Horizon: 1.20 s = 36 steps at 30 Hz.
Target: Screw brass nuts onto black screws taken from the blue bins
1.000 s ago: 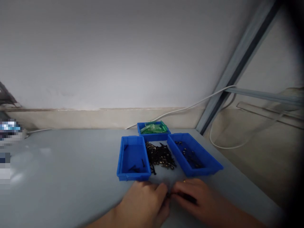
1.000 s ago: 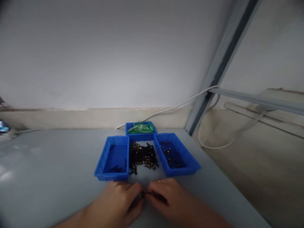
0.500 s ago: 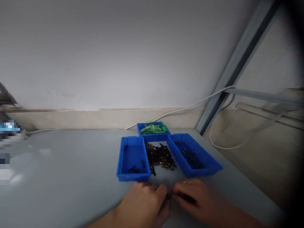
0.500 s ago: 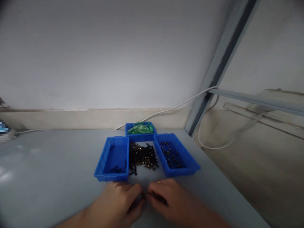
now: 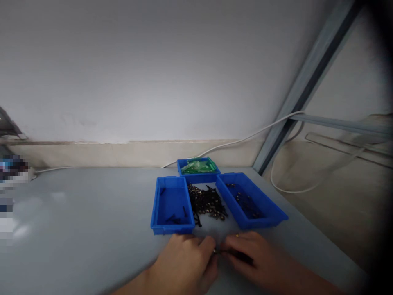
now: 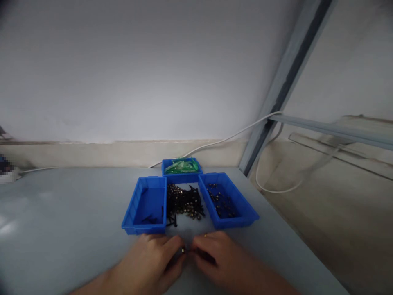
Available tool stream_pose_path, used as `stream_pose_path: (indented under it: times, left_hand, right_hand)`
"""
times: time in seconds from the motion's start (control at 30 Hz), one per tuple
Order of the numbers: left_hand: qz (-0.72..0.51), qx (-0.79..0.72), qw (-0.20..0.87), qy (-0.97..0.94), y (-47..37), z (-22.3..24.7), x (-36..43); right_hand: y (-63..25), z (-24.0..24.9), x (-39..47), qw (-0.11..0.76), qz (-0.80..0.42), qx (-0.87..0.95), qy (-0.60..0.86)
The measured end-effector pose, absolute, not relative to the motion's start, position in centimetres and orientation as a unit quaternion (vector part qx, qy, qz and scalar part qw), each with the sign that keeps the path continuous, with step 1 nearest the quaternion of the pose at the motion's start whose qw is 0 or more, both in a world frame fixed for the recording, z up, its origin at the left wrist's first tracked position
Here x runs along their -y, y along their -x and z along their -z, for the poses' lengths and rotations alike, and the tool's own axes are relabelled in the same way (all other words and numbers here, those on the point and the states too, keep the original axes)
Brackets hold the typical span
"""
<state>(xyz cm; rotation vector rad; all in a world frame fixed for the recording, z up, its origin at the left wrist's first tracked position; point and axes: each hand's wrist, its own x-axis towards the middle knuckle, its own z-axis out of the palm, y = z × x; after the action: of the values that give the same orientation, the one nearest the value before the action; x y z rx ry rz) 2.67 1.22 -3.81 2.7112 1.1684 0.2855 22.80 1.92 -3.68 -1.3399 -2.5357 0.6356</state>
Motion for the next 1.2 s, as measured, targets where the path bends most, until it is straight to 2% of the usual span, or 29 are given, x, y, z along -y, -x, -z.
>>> stream_pose_path:
  times: [0.3,0.5,0.9,1.2]
  left_hand:
    - [-0.16,-0.351,0.081,-0.919,-2.74,4.22,-1.28]
    - [-0.191,-0.334,0.076,-0.92,-2.67,4.38,-1.26]
    - [-0.179,-0.326,0.062,-0.926,-2.78,4.58,-1.41]
    - [-0.139,-0.38,0.089,-0.91,-2.63,4.26,-1.35]
  right_hand:
    - [-22.52,3.26,-1.59,0.127,-0.22,0.859,0.444]
    - [-22.63,3.45,-1.63,0.11,-0.237,0.859,0.44]
    - [-22.55,3.79,-1.81,0.094,-0.23,0.866,0.435]
    - [-22.68,3.75,-1.91,0.126,-0.213,0.862,0.442]
